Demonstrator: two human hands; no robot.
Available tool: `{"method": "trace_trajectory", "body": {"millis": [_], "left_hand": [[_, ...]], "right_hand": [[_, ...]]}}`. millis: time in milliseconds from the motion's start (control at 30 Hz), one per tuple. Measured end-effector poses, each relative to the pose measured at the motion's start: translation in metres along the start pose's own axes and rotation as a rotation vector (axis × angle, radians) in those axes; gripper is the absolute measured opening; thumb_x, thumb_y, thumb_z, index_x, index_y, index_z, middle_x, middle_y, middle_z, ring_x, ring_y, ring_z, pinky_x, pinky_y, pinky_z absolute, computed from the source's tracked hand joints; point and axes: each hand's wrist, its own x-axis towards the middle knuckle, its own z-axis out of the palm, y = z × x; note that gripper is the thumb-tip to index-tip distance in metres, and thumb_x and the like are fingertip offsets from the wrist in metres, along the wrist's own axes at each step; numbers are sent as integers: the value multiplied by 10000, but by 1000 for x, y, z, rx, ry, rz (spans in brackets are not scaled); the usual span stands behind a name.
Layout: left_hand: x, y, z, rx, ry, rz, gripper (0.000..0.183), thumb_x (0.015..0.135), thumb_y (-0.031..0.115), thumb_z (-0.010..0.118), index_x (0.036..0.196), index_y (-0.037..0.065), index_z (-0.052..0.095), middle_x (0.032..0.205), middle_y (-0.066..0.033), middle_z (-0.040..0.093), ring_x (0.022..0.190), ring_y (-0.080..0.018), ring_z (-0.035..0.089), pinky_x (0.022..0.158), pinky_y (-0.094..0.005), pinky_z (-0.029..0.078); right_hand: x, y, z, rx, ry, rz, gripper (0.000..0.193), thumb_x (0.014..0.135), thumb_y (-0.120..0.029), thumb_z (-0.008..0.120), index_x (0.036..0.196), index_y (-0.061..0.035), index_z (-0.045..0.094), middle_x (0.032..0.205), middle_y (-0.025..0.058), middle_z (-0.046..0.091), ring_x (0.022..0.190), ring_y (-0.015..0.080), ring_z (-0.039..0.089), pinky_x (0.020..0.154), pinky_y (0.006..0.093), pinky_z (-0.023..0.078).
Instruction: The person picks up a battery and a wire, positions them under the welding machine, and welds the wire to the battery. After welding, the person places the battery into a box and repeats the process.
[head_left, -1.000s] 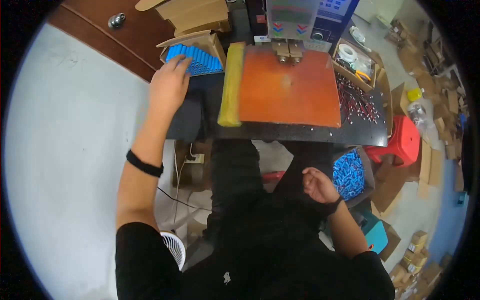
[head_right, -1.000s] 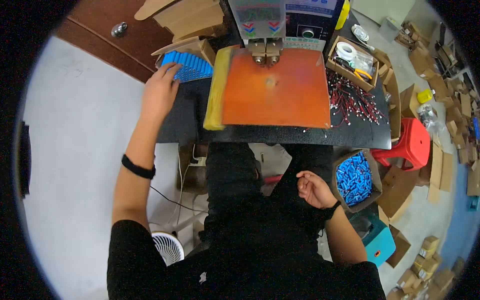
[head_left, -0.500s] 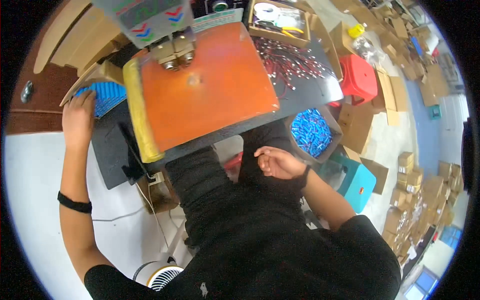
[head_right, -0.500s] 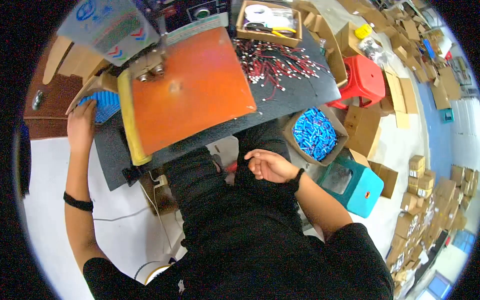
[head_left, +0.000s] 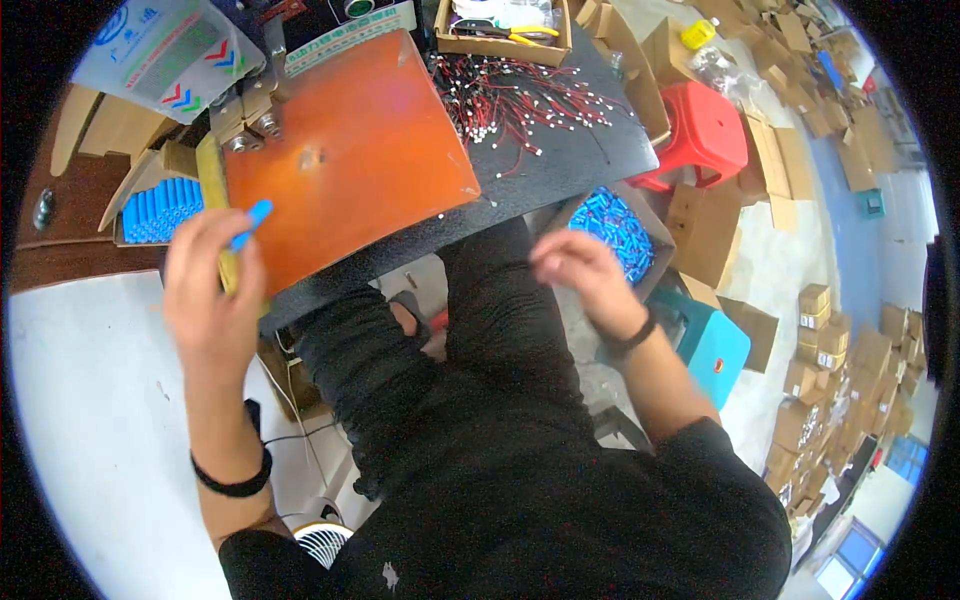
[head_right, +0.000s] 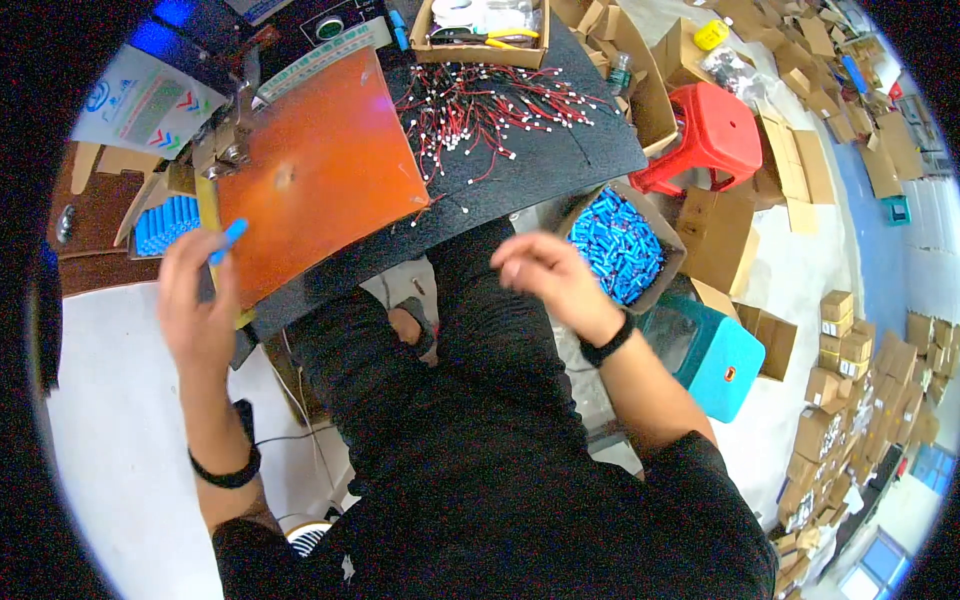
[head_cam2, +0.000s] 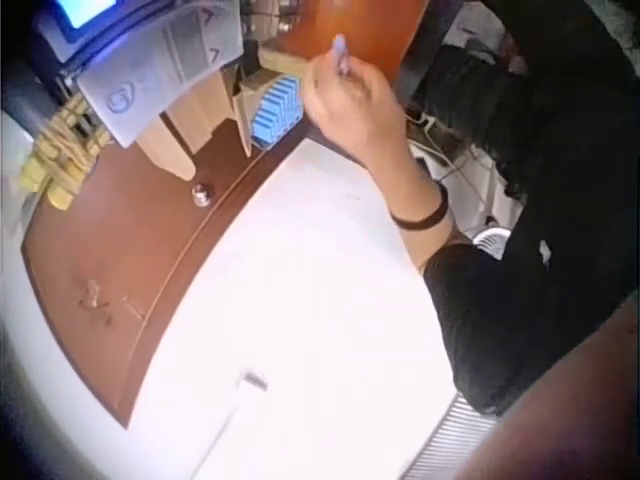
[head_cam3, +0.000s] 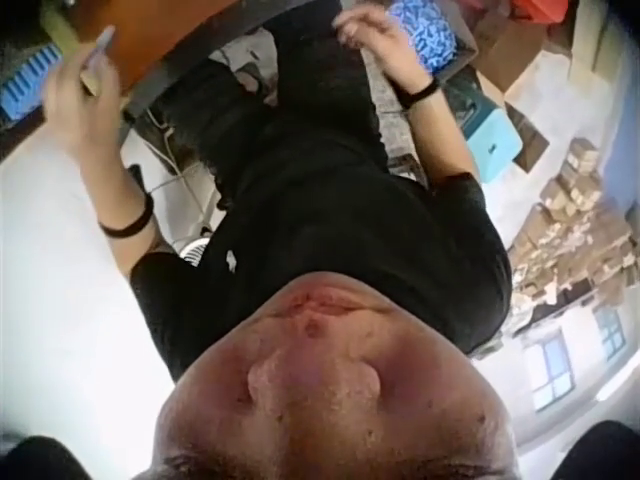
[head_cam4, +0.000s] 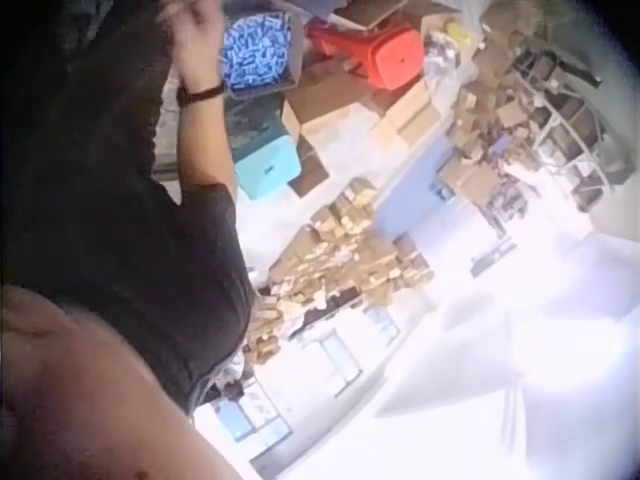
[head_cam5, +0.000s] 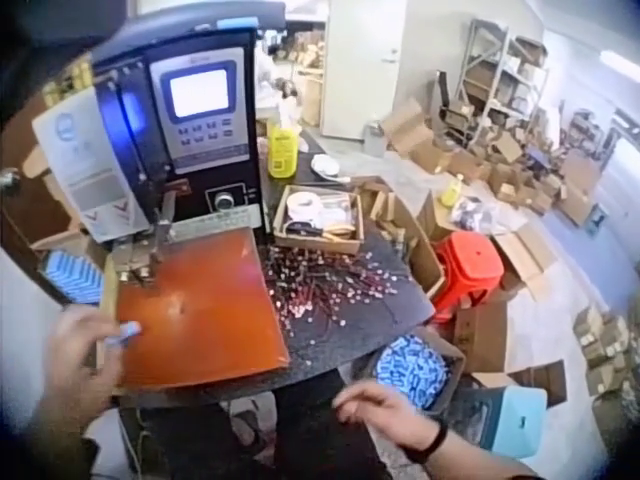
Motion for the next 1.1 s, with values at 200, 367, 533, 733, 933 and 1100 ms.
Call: {"method": "trace_trajectory", "body": {"millis": [200,367,533,733,933,1100], "left_hand": [[14,16,43,-193,-135,-241,233,813,-29,655,1041,14,636,1024,-117,571,862,-231,602,747,-303,500],[17,17,57,-201,-88,-347,267,829,6,648,1095,32,650,1022,-122,576,876,-239,592,758,-315,489],[14,15,58,-148,-120,-373,343,854,26,609,1192,64,651,1038,-136,589,908,-275,572,807,-363,460],[17,13,54,-182,-102,-350,327,842,35,615,1165,53,663,1004,-140,603,902,-296,576,783,-373,459],[14,9,56,-247,-30,-338,296,815,44,638,1108,56,677,975,-120,621,889,-300,581,784,-390,460],[9,6,59,-232,2,-334,272,826,106,649,1095,93,684,1013,-107,625,941,-308,592,822,-425,468]], "right_hand": [[73,-34,-37,-791,389,-330,183,868,-151,682,1005,-32,661,887,67,628,850,199,611,806,322,483],[104,-28,-40,-1234,425,-515,171,825,-152,701,949,-43,658,898,120,617,912,328,586,818,421,475],[100,-78,-41,-1149,436,-569,109,869,-87,651,959,-28,634,906,148,651,827,315,639,723,377,506],[105,-143,-42,-1135,282,-577,160,873,-72,645,1024,-20,629,902,145,651,823,293,638,726,356,512],[107,-158,-31,-1321,242,-532,171,848,-44,650,1018,-39,670,926,137,646,852,286,635,748,347,508],[101,-155,-18,-1284,377,-715,180,876,-43,623,1041,-58,692,899,77,672,819,210,646,747,294,503]]}}
